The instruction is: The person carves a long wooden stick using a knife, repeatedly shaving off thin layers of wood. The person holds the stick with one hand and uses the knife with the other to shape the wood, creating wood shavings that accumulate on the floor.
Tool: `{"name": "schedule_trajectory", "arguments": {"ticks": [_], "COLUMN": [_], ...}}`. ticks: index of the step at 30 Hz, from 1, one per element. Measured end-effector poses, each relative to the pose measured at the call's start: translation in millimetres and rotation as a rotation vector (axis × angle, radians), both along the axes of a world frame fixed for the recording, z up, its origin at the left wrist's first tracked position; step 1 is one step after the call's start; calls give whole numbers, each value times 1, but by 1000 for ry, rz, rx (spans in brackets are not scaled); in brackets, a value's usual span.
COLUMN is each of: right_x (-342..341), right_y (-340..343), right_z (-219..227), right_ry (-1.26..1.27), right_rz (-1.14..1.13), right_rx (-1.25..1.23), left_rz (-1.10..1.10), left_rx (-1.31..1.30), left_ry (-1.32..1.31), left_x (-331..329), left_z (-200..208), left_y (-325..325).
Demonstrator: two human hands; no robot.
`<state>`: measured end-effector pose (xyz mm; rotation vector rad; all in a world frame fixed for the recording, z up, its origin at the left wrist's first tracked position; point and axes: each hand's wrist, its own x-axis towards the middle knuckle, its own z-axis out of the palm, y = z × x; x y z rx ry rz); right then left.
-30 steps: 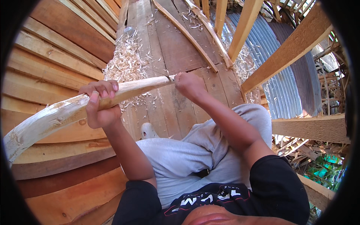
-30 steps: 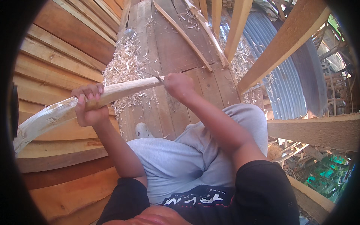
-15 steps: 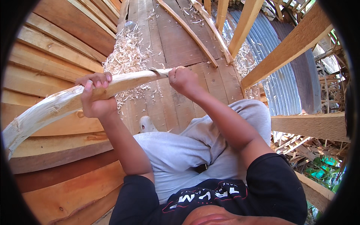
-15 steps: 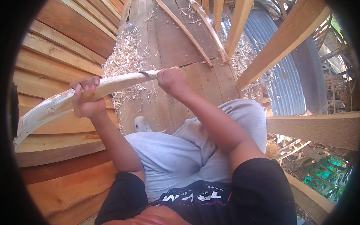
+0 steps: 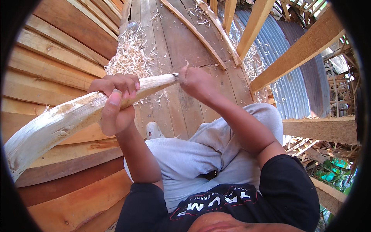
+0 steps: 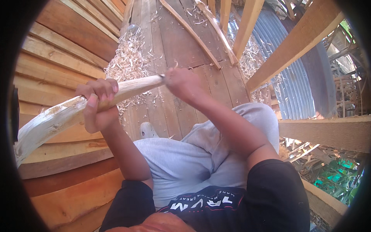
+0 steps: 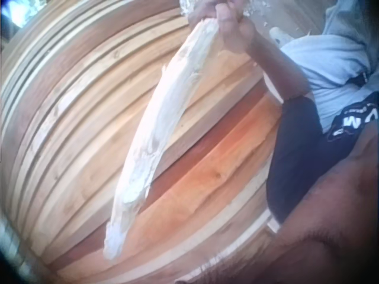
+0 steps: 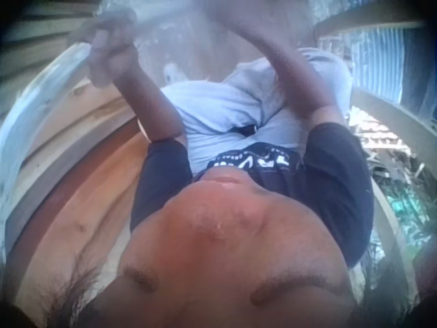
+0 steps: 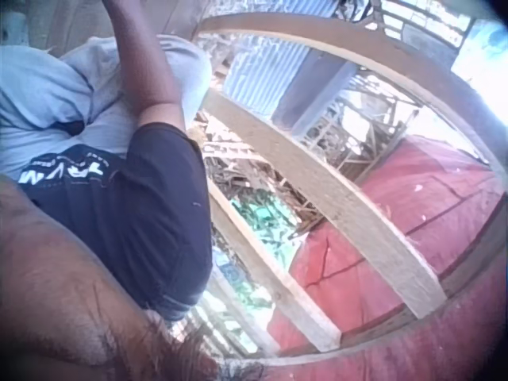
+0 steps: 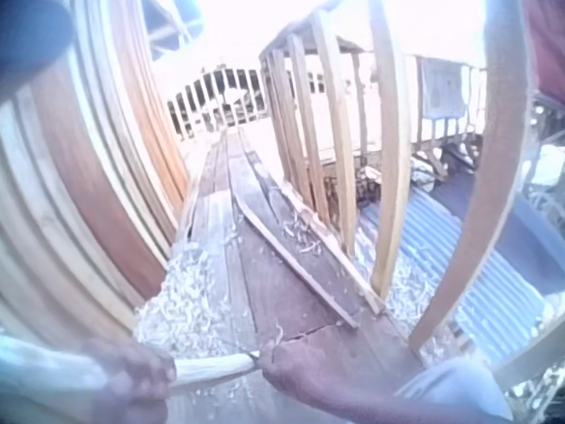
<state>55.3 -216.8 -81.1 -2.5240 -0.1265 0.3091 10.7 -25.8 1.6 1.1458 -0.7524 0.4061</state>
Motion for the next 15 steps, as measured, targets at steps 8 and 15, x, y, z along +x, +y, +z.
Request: {"name": "schedule_trajectory", "arguments": {"ticks": [8, 15], "right_x": [29, 24], "right_y": [-39, -31], "right_z": [-80, -69], "right_ry": [92, 96], "right_rz": [-64, -17], "right_rx": [-94, -96], "left_rz": [46, 46], "left_rx": [-73, -117], "left_ry": [40, 56], "left_x": [4, 3], "left_z": [-6, -8], "left_y": [-2, 5]}}
